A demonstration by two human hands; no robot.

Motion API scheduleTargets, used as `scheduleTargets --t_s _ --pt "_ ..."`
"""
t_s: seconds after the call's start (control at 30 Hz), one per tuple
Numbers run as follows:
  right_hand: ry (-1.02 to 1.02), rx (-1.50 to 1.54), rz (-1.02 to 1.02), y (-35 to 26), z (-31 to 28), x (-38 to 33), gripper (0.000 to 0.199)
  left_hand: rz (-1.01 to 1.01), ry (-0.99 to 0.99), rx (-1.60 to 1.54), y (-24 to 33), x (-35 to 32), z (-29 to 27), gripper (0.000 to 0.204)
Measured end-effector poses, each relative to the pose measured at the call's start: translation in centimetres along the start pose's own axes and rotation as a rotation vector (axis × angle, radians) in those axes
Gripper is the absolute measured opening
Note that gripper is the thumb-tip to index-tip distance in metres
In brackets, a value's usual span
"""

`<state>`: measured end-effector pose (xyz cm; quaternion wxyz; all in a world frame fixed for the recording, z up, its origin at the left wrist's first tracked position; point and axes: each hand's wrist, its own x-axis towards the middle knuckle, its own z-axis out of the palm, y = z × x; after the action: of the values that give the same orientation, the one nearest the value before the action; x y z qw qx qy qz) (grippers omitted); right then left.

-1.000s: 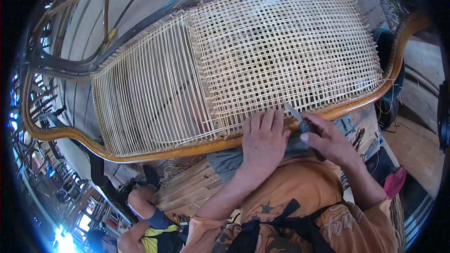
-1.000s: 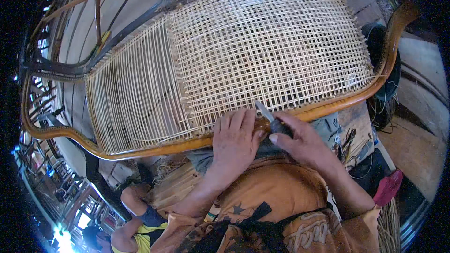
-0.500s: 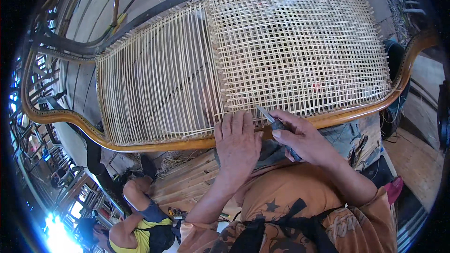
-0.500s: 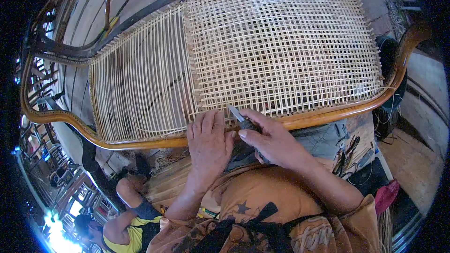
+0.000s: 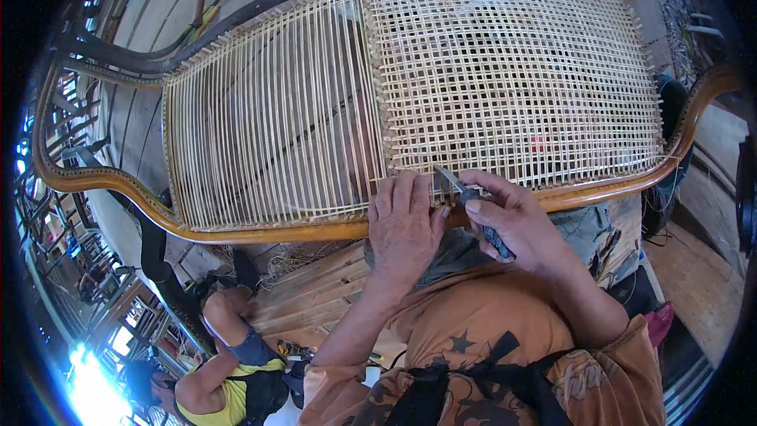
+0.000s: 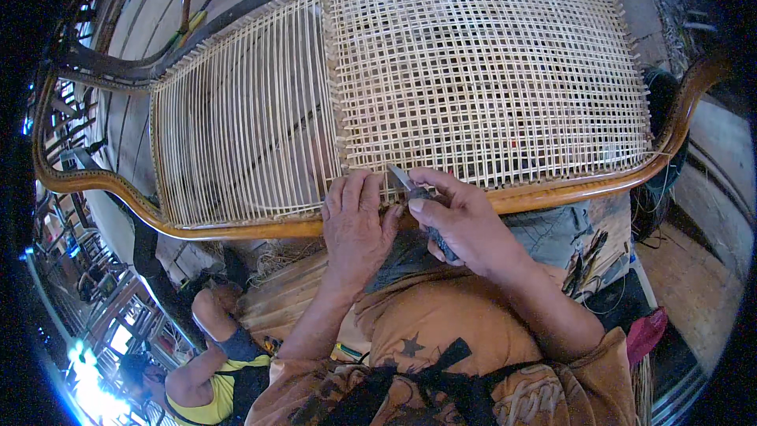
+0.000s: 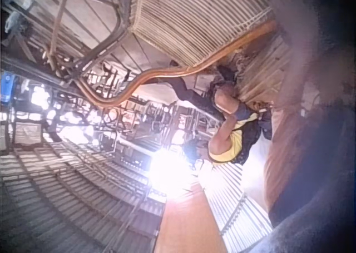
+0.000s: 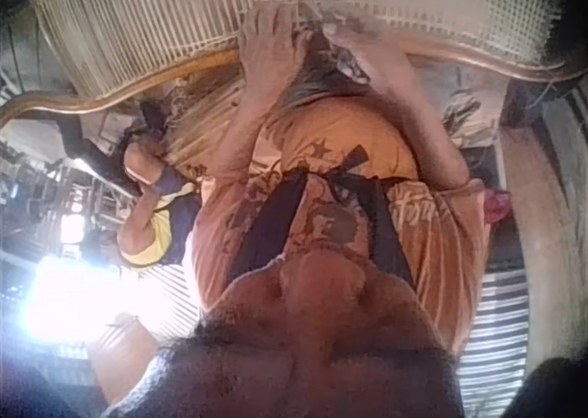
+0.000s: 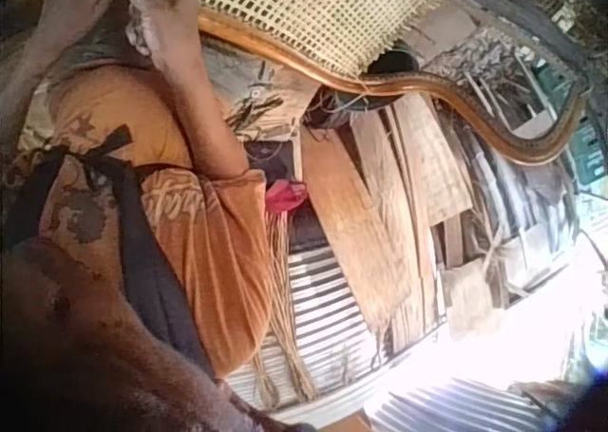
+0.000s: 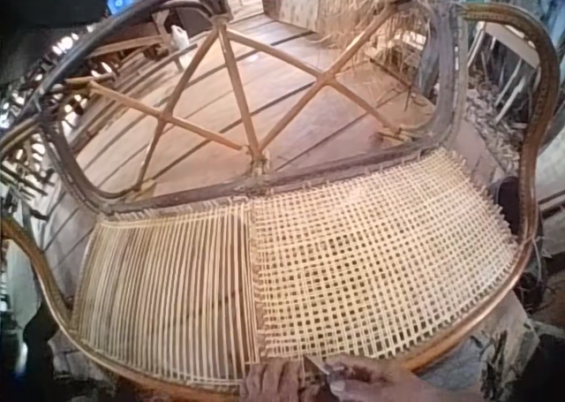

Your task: Repairing or weaving a rattan bench seat using strips of material and a small tool.

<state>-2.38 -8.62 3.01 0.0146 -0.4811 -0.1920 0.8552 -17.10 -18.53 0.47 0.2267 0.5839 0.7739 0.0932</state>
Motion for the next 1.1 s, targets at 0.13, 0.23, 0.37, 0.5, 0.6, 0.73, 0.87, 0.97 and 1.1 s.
scheduleTargets --t_s 0.13,0.23,0.37,0.5,0.6,0.73,0.87,0.97,1.1 --pt "0.032 -0.334 -0.107 -0.3 -0.3 -0.8 0.039 -0.018 0.012 -0.042 -0.4 -0.1 0.2 0.046" --pt "0.056 -0.393 -0.108 -0.5 -0.8 -1.2 0.039 0.049 0.08 -0.091 -0.9 -0.4 0.6 0.039" --pt "0.051 -0.489 -0.157 -0.7 0.4 -1.9 0.038 0.088 0.097 -0.073 -1.1 -0.5 0.5 0.034" --pt "0.054 -0.608 -0.234 0.2 0.4 -0.8 0.038 0.13 0.187 -0.056 -1.2 -0.6 1.0 0.034" --pt "0.052 -0.572 -0.118 0.2 1.2 -0.6 0.039 0.13 0.218 -0.068 -1.5 -0.6 1.0 0.031" --pt "0.115 -0.562 -0.202 1.1 2.8 -0.2 0.041 0.164 0.275 -0.081 -1.5 -0.2 1.7 0.029" --pt "0.116 -0.658 -0.252 1.4 2.4 -0.3 0.039 0.154 0.265 -0.11 -1.7 -0.4 1.4 0.027" --pt "0.099 -0.67 -0.269 0.8 3.1 -0.6 0.039 0.184 0.319 -0.105 -2.2 -0.8 1.8 0.027" --pt "0.104 -0.649 -0.204 0.6 3.4 0.6 0.038 0.203 0.355 -0.173 -2.5 -1.1 2.2 0.03"
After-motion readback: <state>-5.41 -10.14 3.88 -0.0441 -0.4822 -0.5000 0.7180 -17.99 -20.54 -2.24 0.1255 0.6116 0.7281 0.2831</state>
